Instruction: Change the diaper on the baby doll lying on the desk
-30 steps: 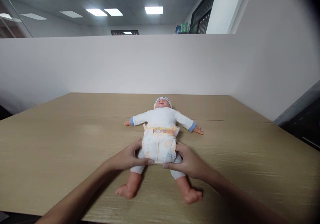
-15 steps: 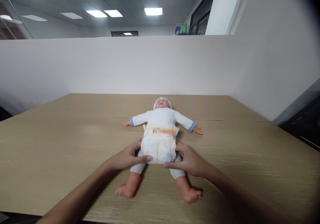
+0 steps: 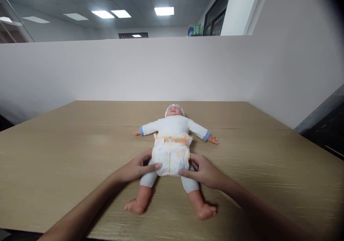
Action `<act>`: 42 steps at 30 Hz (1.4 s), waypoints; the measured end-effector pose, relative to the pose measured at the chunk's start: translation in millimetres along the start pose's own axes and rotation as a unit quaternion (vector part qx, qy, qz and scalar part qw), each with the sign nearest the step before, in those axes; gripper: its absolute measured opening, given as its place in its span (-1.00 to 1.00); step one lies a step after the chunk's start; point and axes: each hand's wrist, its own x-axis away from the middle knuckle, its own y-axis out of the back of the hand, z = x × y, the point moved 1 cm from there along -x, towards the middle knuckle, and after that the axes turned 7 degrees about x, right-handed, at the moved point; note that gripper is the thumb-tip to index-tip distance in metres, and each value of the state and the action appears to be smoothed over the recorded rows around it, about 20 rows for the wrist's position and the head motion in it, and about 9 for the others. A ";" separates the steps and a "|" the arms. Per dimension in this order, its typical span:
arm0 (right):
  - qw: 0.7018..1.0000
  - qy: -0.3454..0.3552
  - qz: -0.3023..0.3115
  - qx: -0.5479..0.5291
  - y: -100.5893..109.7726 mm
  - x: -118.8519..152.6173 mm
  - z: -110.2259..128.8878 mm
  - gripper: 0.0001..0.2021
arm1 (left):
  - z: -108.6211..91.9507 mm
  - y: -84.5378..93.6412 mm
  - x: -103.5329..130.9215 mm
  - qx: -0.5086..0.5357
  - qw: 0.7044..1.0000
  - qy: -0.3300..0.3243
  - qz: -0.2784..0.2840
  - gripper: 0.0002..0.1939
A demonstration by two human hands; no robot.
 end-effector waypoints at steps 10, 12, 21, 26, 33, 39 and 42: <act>0.995 -0.053 -0.015 -0.077 23.7 -5.8 -6.8 -0.57 | 3.2 6.8 -5.3 0.185 0.980 -0.002 -0.078 -0.79; 0.994 -0.061 -0.046 -0.072 31.9 -8.4 -11.6 -0.50 | 7.4 10.2 -8.0 0.192 0.975 -0.020 -0.109 -0.71; 0.984 -0.077 -0.158 -0.008 52.0 -17.0 -31.1 -0.45 | 20.3 26.9 -16.3 0.190 0.963 -0.029 -0.190 -0.66; 0.955 -0.021 -0.293 0.041 66.6 -21.4 -49.7 -0.55 | 28.0 30.4 -18.2 0.143 0.960 -0.041 -0.237 -0.68; 0.904 0.048 -0.395 0.154 92.9 -25.3 -59.8 -0.64 | 29.1 33.0 -25.8 0.003 0.958 -0.101 -0.269 -0.71; 0.866 0.056 -0.444 0.222 105.5 -34.1 -68.5 -0.62 | 24.5 57.1 -39.2 -0.212 0.878 -0.191 -0.383 -0.79; 0.852 0.060 -0.456 0.250 115.8 -40.8 -70.2 -0.62 | 22.3 66.1 -50.4 -0.314 0.830 -0.239 -0.394 -0.78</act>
